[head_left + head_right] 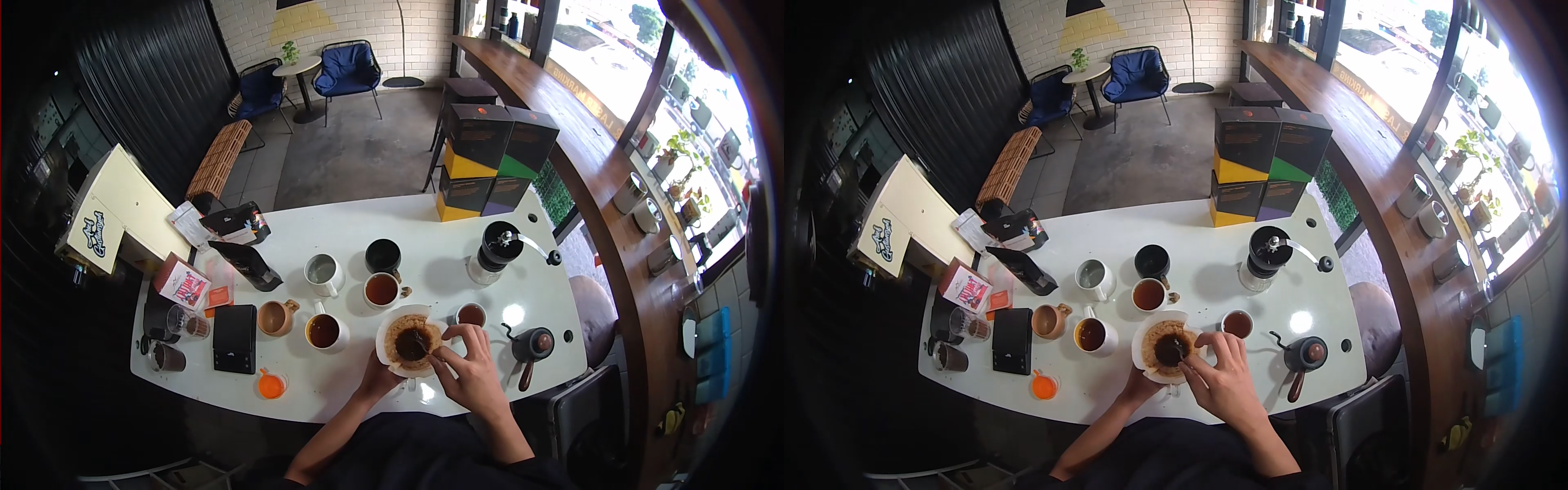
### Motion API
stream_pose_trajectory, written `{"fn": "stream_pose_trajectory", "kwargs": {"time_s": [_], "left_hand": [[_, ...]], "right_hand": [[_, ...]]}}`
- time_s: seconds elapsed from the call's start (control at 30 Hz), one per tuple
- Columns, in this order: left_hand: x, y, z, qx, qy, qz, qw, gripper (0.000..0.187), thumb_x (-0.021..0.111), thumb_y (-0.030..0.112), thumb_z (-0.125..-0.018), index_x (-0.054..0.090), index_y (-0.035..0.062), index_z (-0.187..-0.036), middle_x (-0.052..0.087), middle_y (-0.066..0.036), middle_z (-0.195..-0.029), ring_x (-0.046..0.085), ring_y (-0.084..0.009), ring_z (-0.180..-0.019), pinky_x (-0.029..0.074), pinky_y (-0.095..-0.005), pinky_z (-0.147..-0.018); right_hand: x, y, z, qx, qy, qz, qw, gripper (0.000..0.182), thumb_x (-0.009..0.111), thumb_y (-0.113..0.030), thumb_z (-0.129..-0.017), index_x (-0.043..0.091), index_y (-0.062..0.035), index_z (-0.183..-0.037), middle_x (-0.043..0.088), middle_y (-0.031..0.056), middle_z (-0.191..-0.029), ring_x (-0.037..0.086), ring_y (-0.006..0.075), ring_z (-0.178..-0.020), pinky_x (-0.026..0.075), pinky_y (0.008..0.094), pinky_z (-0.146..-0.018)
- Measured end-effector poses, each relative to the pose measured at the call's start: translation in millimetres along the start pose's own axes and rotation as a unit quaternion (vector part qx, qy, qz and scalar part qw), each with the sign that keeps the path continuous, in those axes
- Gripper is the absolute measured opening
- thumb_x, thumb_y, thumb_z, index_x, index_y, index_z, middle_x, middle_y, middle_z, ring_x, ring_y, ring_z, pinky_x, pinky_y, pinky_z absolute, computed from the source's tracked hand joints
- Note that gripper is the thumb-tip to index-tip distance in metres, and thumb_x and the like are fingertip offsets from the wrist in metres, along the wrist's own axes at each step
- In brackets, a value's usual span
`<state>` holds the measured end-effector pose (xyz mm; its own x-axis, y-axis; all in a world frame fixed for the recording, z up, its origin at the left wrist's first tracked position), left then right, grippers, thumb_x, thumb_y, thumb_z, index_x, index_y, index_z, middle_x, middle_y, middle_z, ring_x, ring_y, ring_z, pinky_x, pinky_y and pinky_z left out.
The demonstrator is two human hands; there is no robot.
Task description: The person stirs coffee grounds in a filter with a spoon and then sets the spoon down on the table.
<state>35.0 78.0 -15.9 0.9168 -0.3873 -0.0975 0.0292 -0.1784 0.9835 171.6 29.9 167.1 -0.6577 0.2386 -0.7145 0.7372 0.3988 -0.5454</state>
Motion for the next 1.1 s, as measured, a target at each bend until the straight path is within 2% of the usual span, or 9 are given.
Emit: {"fn": "stream_pose_trajectory", "kwargs": {"time_s": [0.2, 0.27, 0.4, 0.5, 0.63, 0.73, 0.9, 0.97, 1.1], "left_hand": [[0.6, -7.5, 0.8, -0.006, 0.002, -0.005, 1.0, 0.069, 0.086, 0.013, -0.083, 0.052, 0.0071, -0.143, 0.063, -0.009, -0.137, 0.061, -0.0226, -0.127, 0.049, -0.0387, -0.11], [-2.1, -8.1, 0.3, -0.004, 0.026, -0.003, 1.0, 0.072, 0.093, 0.018, -0.074, 0.057, 0.0043, -0.136, 0.067, -0.01, -0.131, 0.065, -0.0239, -0.121, 0.053, -0.0391, -0.105], [-1.9, -4.3, 2.0, -0.024, 0.021, -0.004, 0.999, 0.072, 0.092, 0.019, -0.075, 0.057, 0.0046, -0.137, 0.067, -0.01, -0.131, 0.065, -0.0237, -0.122, 0.052, -0.0389, -0.105], [-4.3, 9.7, -5.4, 0.034, 0.049, 0.022, 0.998, 0.069, 0.091, 0.019, -0.077, 0.058, 0.0044, -0.136, 0.068, -0.01, -0.13, 0.066, -0.0236, -0.12, 0.053, -0.0384, -0.104], [-1.0, -5.6, -0.7, -0.026, 0.016, 0.038, 0.999, 0.063, 0.091, 0.016, -0.077, 0.061, 0.0038, -0.131, 0.07, -0.01, -0.125, 0.069, -0.0232, -0.114, 0.056, -0.0376, -0.099], [-1.8, 21.9, -6.3, 0.036, 0.022, -0.011, 0.999, 0.064, 0.091, 0.015, -0.076, 0.061, 0.0042, -0.132, 0.07, -0.009, -0.125, 0.069, -0.0226, -0.114, 0.056, -0.0375, -0.099], [-4.8, 6.4, -1.9, 0.02, 0.029, -0.008, 0.999, 0.067, 0.092, 0.018, -0.075, 0.06, 0.0045, -0.133, 0.07, -0.009, -0.126, 0.068, -0.0233, -0.116, 0.055, -0.0376, -0.1], [0.5, 3.1, -1.0, -0.009, -0.007, 0.003, 1.0, 0.071, 0.089, 0.015, -0.08, 0.053, 0.0069, -0.141, 0.063, -0.008, -0.135, 0.062, -0.0214, -0.125, 0.05, -0.0384, -0.109], [0.4, 1.1, -2.4, 0.022, -0.012, -0.043, 0.999, 0.069, 0.088, 0.015, -0.081, 0.053, 0.007, -0.141, 0.063, -0.008, -0.136, 0.062, -0.0216, -0.125, 0.05, -0.0386, -0.109]], "right_hand": [[2.6, 1.2, -1.2, -0.004, 0.004, -0.001, 1.0, 0.012, 0.079, -0.013, -0.084, 0.073, -0.0066, -0.093, 0.058, 0.0127, -0.115, 0.055, 0.0354, -0.111, 0.044, 0.0491, -0.099], [4.5, 1.1, -2.3, -0.011, -0.004, 0.006, 1.0, 0.012, 0.078, -0.013, -0.085, 0.073, -0.0065, -0.093, 0.059, 0.0131, -0.114, 0.055, 0.0348, -0.11, 0.043, 0.0492, -0.098], [1.9, 4.5, -1.4, -0.004, 0.01, -0.037, 0.999, 0.012, 0.079, -0.013, -0.085, 0.073, -0.0058, -0.092, 0.058, 0.0146, -0.115, 0.055, 0.0357, -0.109, 0.044, 0.049, -0.097], [1.7, 7.2, -2.8, -0.011, 0.008, -0.038, 0.999, 0.012, 0.079, -0.013, -0.085, 0.072, -0.0058, -0.093, 0.058, 0.0149, -0.115, 0.056, 0.0358, -0.109, 0.045, 0.049, -0.096], [4.9, 12.1, -0.4, -0.001, 0.003, -0.049, 0.999, 0.014, 0.079, -0.013, -0.085, 0.072, -0.0044, -0.095, 0.058, 0.0144, -0.113, 0.056, 0.0352, -0.107, 0.044, 0.0476, -0.094], [2.3, 14.2, -4.0, -0.006, 0.015, -0.044, 0.999, 0.014, 0.079, -0.012, -0.085, 0.072, -0.004, -0.094, 0.058, 0.0142, -0.112, 0.056, 0.0344, -0.106, 0.044, 0.0473, -0.094], [1.5, 10.3, -5.1, -0.02, 0.027, -0.035, 0.999, 0.013, 0.079, -0.01, -0.084, 0.072, -0.0041, -0.093, 0.057, 0.0138, -0.111, 0.056, 0.034, -0.105, 0.045, 0.0463, -0.093], [-1.3, 9.8, -4.8, -0.019, 0.041, -0.047, 0.998, 0.012, 0.079, -0.009, -0.083, 0.072, -0.0043, -0.092, 0.058, 0.0137, -0.111, 0.056, 0.0347, -0.104, 0.046, 0.0462, -0.092], [-3.2, 9.9, -5.3, -0.03, 0.055, -0.043, 0.997, 0.012, 0.079, -0.009, -0.083, 0.072, -0.0046, -0.092, 0.058, 0.0135, -0.112, 0.056, 0.0353, -0.104, 0.047, 0.0463, -0.091]]}}
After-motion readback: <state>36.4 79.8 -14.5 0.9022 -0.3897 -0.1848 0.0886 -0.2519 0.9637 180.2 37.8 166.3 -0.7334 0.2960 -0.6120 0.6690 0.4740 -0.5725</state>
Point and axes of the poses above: each hand's wrist, its own z-axis away from the middle knuckle, its own x-axis out of the palm, y = z × x, the point moved 10 cm from there along -z, towards the middle knuckle
